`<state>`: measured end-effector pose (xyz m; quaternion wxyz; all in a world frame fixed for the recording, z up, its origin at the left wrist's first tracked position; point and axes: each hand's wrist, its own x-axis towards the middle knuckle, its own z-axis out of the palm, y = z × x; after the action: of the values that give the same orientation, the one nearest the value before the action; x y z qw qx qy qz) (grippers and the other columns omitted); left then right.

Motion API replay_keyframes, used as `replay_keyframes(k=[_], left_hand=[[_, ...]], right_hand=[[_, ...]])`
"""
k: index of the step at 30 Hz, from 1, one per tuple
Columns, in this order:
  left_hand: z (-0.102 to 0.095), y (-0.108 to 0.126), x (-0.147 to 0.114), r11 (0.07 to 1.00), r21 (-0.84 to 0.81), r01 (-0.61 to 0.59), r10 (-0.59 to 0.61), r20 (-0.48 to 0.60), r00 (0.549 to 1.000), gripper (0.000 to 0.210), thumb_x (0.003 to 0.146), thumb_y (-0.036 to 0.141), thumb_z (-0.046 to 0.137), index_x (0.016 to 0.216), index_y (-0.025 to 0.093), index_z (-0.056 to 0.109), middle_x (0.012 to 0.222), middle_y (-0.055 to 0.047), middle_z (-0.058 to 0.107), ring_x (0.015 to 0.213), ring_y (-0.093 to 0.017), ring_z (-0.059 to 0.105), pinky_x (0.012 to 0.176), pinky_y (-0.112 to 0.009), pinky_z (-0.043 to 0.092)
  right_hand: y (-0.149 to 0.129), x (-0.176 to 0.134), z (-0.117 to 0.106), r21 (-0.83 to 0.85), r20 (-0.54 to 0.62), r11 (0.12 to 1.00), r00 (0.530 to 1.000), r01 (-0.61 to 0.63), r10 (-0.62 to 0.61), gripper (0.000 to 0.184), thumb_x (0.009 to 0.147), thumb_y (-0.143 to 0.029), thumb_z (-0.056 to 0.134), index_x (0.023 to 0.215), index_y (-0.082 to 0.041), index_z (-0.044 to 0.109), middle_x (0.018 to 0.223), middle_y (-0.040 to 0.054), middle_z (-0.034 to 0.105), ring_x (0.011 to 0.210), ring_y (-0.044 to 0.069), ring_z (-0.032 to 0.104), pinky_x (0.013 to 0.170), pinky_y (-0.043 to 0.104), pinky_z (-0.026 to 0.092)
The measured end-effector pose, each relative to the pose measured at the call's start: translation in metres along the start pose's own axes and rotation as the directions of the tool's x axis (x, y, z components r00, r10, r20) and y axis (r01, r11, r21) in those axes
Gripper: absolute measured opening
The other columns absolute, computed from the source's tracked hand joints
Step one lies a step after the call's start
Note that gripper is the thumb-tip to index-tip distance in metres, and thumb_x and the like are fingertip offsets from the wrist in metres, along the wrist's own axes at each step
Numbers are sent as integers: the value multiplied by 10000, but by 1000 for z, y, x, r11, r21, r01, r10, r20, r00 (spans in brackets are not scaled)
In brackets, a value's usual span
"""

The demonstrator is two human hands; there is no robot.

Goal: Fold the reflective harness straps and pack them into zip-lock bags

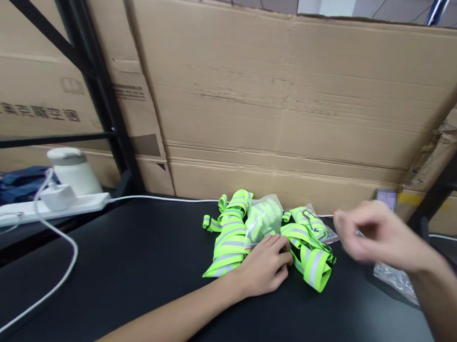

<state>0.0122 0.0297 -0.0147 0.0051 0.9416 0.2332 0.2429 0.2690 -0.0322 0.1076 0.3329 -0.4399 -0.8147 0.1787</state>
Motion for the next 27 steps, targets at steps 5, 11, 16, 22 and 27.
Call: replay_keyframes(k=[5,11,16,22,27], left_hand=[[-2,3,0,999,23,48,-48,4,999,110,877,128,513,936,190,582,978,-61,597,922,-230,570,870,-379,471],[0,4,1,992,-65,109,-113,-51,992,325,924,213,522,1240,173,458,1061,-94,639,1004,-274,608,925,-448,509],[-1,5,-2,985,-123,118,-120,-8,993,583,948,259,505,1494,180,318,1227,-139,631,1135,-302,603,1012,-498,492],[-4,8,-8,929,-302,215,-197,90,976,605,1012,457,463,1520,153,338,1495,-206,500,1361,-360,501,1129,-557,401],[3,17,3,756,-444,480,-511,58,858,755,776,539,757,1363,156,477,1300,-193,639,1181,-391,633,963,-526,529]], right_hand=[[70,3,43,-348,-298,921,952,-175,68,484,988,-558,518,683,-198,624,523,-29,499,491,123,445,539,279,307],[94,-26,66,-311,-12,929,979,-199,206,442,1015,-564,453,940,-223,723,535,-33,540,530,167,525,573,286,298],[90,-26,79,58,62,980,980,-191,187,423,860,-548,717,1113,-210,696,608,-39,559,525,150,490,530,271,325],[84,-27,105,542,-31,808,955,-231,293,653,741,-371,875,1310,-251,577,835,-7,635,608,157,588,472,254,441],[68,-24,110,693,-17,698,964,-179,265,539,835,-368,814,1305,-269,569,1019,42,694,872,192,702,741,325,596]])
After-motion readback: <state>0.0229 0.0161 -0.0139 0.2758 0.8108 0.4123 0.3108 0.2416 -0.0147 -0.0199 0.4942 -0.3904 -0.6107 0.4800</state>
